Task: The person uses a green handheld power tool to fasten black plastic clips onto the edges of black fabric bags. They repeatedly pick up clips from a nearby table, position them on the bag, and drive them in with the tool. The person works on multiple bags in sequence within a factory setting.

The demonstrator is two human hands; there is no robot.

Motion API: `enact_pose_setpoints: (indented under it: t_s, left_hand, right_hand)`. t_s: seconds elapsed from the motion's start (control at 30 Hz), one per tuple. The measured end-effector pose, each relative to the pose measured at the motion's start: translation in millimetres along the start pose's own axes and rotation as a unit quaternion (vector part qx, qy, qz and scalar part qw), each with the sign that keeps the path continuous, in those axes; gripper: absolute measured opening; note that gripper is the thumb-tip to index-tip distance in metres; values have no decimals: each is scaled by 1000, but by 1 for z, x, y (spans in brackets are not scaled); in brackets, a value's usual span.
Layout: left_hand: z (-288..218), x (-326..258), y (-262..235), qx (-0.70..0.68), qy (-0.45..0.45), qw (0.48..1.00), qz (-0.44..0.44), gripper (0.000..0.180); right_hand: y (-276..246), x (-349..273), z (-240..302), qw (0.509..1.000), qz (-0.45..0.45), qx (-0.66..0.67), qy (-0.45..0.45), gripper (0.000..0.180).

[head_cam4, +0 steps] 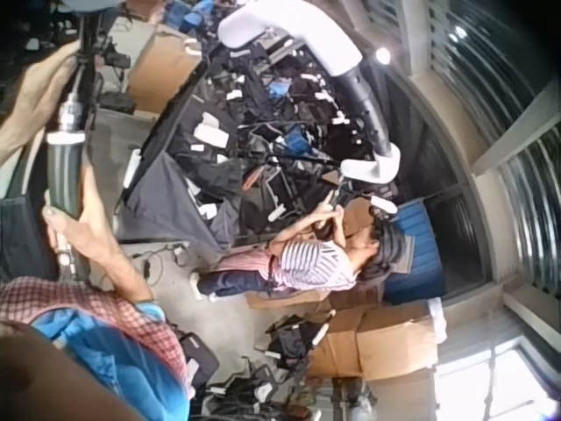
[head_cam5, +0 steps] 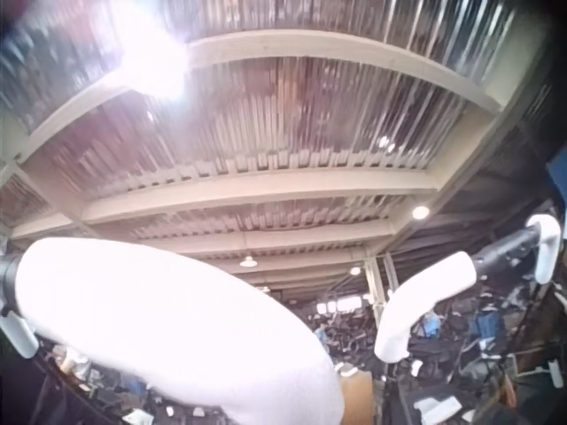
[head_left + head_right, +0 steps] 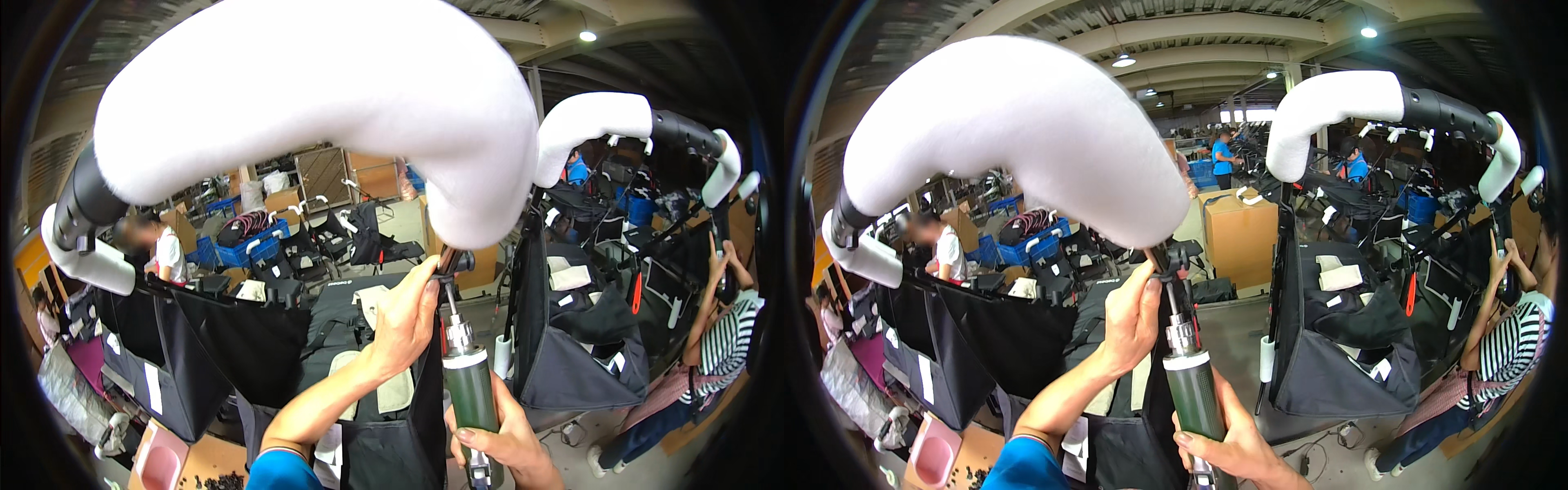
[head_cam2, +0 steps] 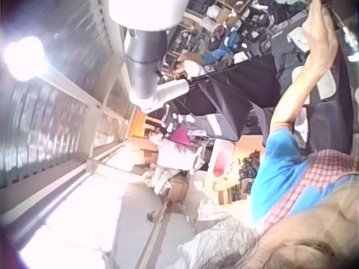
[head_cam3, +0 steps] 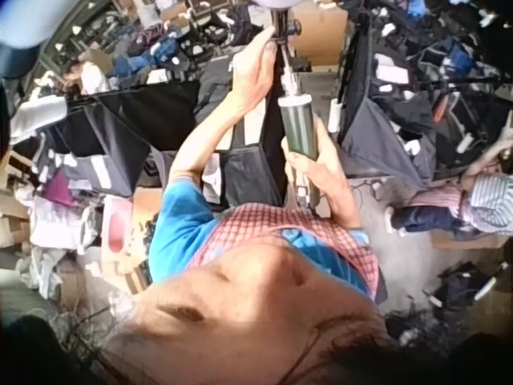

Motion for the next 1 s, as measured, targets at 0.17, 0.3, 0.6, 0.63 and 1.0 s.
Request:
enact_pose_setpoints:
  t_s: [0.17,0.3,0.6,0.63,1.0]
  left_hand:
    - [13,0,-7,-12,-10,1000,-17,28]
    - [-9,-1,-18,-138,-28,989,-38,33]
    - [-63,-238,-232,75,-420,862,-275,15]
    - [-83,-291,-268,125,-464,804,-350,13]
    - [-226,-611,-525,516,-636,478,-315,22]
  right_hand:
    - [-20,11,-20,992,63,98,-57,115]
    - [31,-29,-52,767,535,153,319,65]
    - [67,-41,-127,762,516,91,381,84]
    - [73,-48,-141,708,564,71,419,79]
    - [16,-29,-188,875,249,13,415,50]
Point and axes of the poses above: each hand's wrist, its own x-axis towards the middle knuckle, its own y-axis out of the palm, z = x × y, the point moved 10 cm from there along x, towards the middle knuckle, and after that the axes turned 9 degrees about -z, right-handed, at the moved point
